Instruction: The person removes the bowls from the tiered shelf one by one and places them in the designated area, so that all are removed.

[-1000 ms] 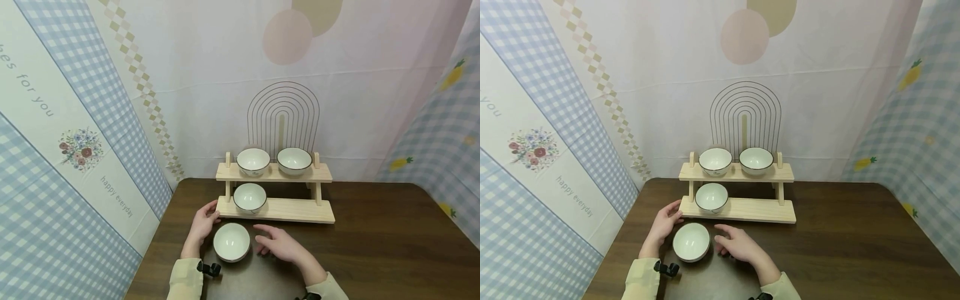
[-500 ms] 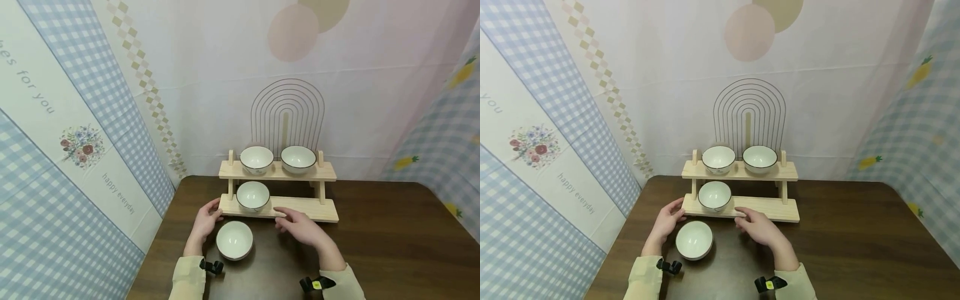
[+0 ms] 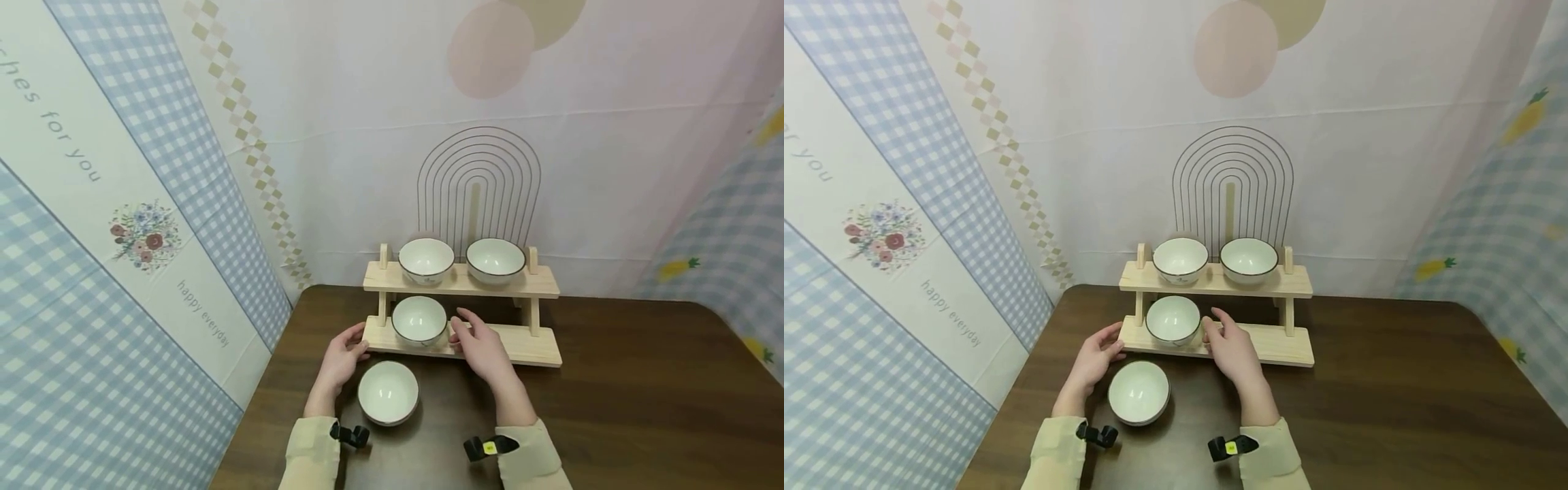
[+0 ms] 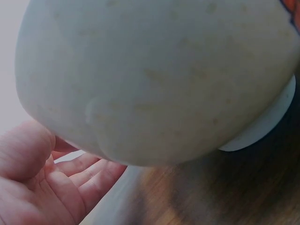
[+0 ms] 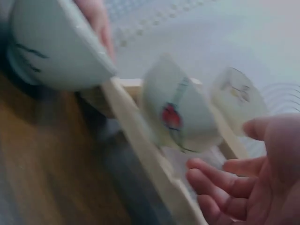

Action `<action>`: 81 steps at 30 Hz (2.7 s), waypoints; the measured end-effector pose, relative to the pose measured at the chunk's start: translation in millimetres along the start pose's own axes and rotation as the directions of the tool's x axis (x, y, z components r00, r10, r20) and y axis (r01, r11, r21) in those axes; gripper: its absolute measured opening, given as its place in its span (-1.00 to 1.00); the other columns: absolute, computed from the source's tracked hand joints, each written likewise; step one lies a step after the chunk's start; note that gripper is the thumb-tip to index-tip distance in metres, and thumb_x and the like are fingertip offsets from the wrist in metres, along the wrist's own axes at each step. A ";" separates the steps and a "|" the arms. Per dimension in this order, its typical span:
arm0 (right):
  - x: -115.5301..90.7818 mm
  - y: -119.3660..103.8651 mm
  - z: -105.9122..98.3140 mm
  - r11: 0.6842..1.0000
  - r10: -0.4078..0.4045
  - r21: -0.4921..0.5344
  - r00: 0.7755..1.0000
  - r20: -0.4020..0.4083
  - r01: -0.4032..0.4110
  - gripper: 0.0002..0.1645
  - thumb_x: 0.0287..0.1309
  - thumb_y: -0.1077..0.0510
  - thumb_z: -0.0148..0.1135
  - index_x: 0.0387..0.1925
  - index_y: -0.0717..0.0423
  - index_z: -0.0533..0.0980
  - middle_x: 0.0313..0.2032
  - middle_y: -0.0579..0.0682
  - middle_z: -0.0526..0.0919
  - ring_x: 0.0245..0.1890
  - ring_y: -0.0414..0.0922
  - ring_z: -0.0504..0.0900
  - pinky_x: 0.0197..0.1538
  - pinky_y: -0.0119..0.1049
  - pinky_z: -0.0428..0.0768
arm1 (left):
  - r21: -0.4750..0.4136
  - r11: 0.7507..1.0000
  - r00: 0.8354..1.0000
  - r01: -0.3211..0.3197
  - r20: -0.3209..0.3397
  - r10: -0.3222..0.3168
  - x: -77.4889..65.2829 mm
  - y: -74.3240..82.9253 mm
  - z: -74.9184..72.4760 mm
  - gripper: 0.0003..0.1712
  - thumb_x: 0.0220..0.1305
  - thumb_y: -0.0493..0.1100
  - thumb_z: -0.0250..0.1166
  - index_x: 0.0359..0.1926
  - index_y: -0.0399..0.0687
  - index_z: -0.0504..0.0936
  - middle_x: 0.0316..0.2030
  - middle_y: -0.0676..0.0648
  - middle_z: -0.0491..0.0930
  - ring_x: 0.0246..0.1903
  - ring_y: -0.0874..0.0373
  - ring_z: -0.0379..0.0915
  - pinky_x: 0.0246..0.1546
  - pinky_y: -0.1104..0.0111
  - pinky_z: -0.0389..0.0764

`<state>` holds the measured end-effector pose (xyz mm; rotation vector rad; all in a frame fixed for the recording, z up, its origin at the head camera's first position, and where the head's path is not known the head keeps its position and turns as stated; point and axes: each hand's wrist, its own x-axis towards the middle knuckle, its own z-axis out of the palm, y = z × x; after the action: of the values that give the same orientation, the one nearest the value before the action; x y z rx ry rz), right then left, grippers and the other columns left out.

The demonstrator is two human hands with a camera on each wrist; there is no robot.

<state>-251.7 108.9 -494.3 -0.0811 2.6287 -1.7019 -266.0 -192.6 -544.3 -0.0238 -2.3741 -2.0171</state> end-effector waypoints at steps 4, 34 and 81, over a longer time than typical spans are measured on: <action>2.0 -3.7 16.0 0.999 -0.006 -0.041 1.000 -0.025 0.005 -0.25 0.64 -0.17 0.08 0.60 0.14 0.29 -0.32 0.01 0.79 -0.27 -0.05 0.76 -0.06 -0.13 0.63 | 0.006 1.000 1.000 -0.007 0.000 0.007 -1.1 0.8 -0.9 -0.46 0.56 -0.43 0.19 0.47 -0.49 0.41 0.22 -0.47 0.55 0.04 -0.24 0.65 -0.01 0.02 0.76; 8.8 -3.8 21.6 0.995 -0.024 0.098 0.998 0.054 0.019 -0.21 0.63 0.01 0.14 0.65 0.26 0.13 -0.37 0.09 0.80 -0.41 -0.05 0.76 -0.13 -0.14 0.71 | 0.002 1.000 1.000 0.001 -0.020 -0.001 3.4 2.4 5.8 -0.47 0.54 -0.45 0.20 0.46 -0.47 0.44 0.20 -0.43 0.56 0.00 -0.15 0.66 -0.02 0.08 0.77; 21.4 4.1 13.0 0.986 -0.005 0.169 0.994 0.108 -0.013 -0.19 0.51 0.21 0.07 0.66 0.27 0.10 -0.36 0.23 0.81 -0.42 0.00 0.79 -0.20 -0.04 0.72 | 0.030 0.999 0.999 0.013 -0.051 -0.012 10.2 -0.9 13.6 -0.47 0.54 -0.46 0.19 0.46 -0.45 0.45 0.21 -0.43 0.57 -0.03 -0.09 0.68 -0.03 0.12 0.77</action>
<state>-272.8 97.7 -502.9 -0.1615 2.3967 -1.8559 -276.4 -179.4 -547.1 0.0428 -2.3795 -1.9625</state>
